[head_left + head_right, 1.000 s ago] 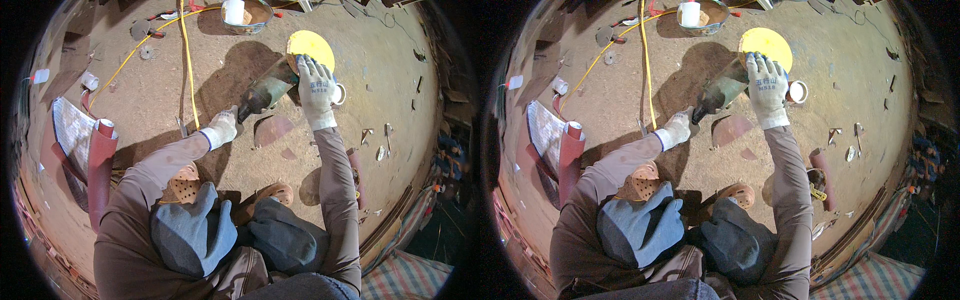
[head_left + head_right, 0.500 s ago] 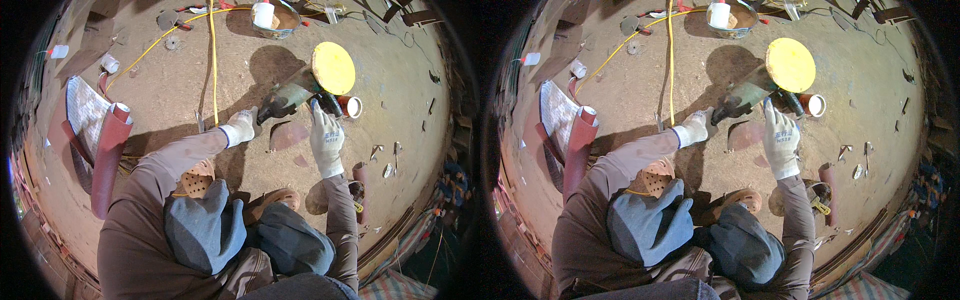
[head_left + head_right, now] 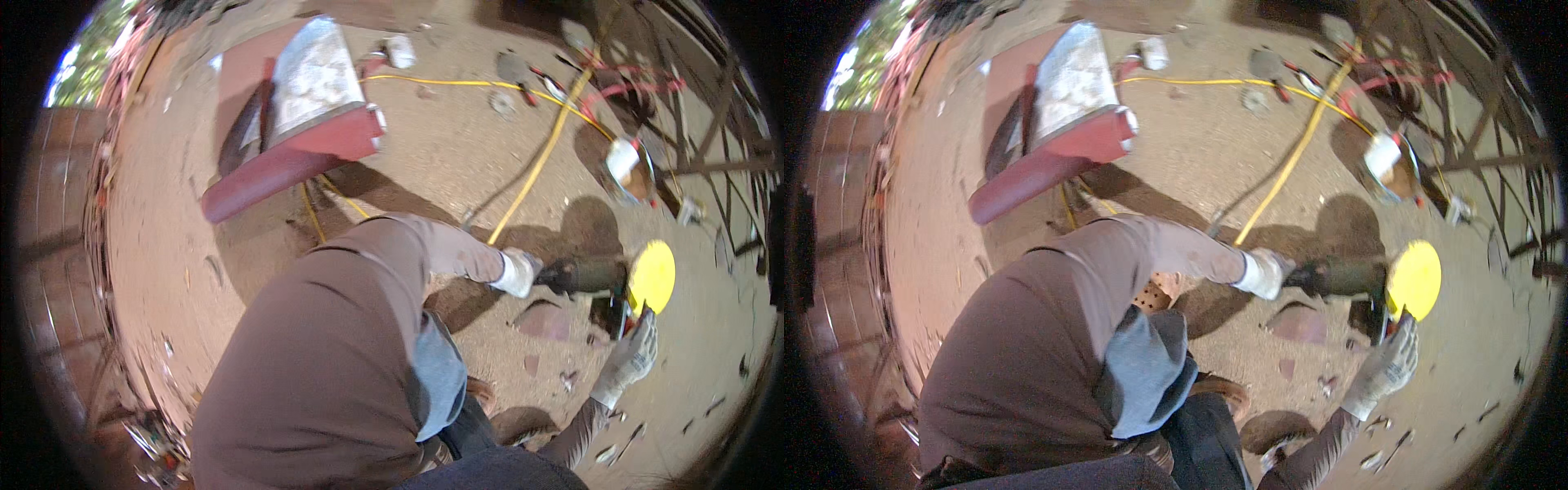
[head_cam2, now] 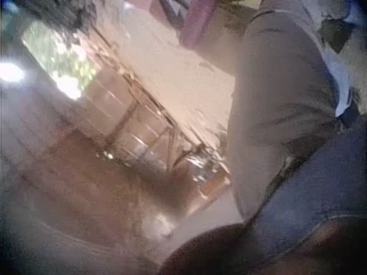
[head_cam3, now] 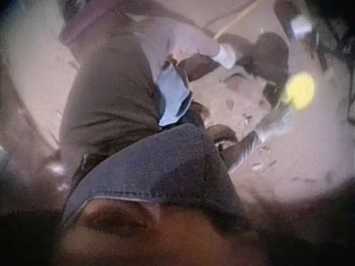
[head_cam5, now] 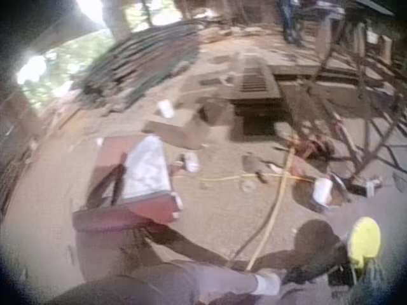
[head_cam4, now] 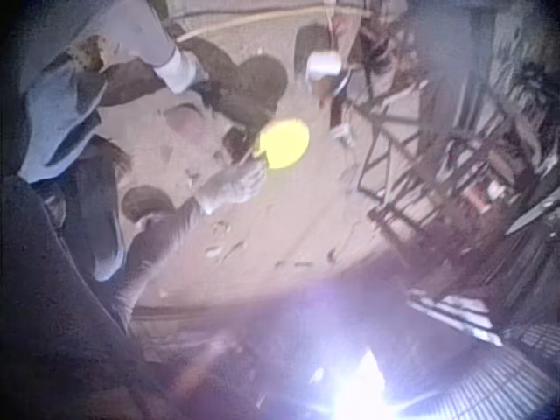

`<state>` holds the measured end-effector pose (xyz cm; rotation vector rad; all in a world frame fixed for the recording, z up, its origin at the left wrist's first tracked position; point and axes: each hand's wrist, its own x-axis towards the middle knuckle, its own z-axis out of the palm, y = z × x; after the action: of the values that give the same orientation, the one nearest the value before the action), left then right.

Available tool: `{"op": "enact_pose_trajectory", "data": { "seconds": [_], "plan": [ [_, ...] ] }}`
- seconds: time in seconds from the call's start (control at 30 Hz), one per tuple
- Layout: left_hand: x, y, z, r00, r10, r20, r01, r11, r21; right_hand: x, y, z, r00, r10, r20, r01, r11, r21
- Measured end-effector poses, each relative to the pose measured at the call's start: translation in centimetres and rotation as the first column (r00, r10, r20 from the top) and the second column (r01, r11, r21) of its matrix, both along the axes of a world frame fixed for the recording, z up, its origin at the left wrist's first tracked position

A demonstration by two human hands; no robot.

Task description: The person sits on the floor and uses an angle grinder with a sanding disc to sand a wooden board. They adjust the tool, apply a liquid from a spray bottle, and continue sanding the surface.

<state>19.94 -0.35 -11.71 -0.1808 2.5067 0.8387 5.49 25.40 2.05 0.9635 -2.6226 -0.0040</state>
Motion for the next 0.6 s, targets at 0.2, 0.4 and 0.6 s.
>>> {"op": "enact_pose_trajectory", "data": {
  "seconds": [0.2,0.4,0.6],
  "plan": [
    [-0.6,0.8,-0.1,0.998,-0.055,-0.027,0.056,0.998,0.020,-0.3,-1.3,-2.5,0.987,0.020,0.157,-0.032,0.997,0.074],
    [-1.6,0.4,1.5,0.998,-0.029,-0.050,0.032,0.997,0.077,6.0,-2.3,-0.5,0.938,0.069,0.341,-0.033,0.993,-0.112],
    [-2.8,-0.2,2.7,0.940,-0.340,-0.033,0.334,0.935,-0.116,6.2,4.5,-4.6,0.756,-0.294,0.585,0.118,0.940,0.320]
  ]
}}
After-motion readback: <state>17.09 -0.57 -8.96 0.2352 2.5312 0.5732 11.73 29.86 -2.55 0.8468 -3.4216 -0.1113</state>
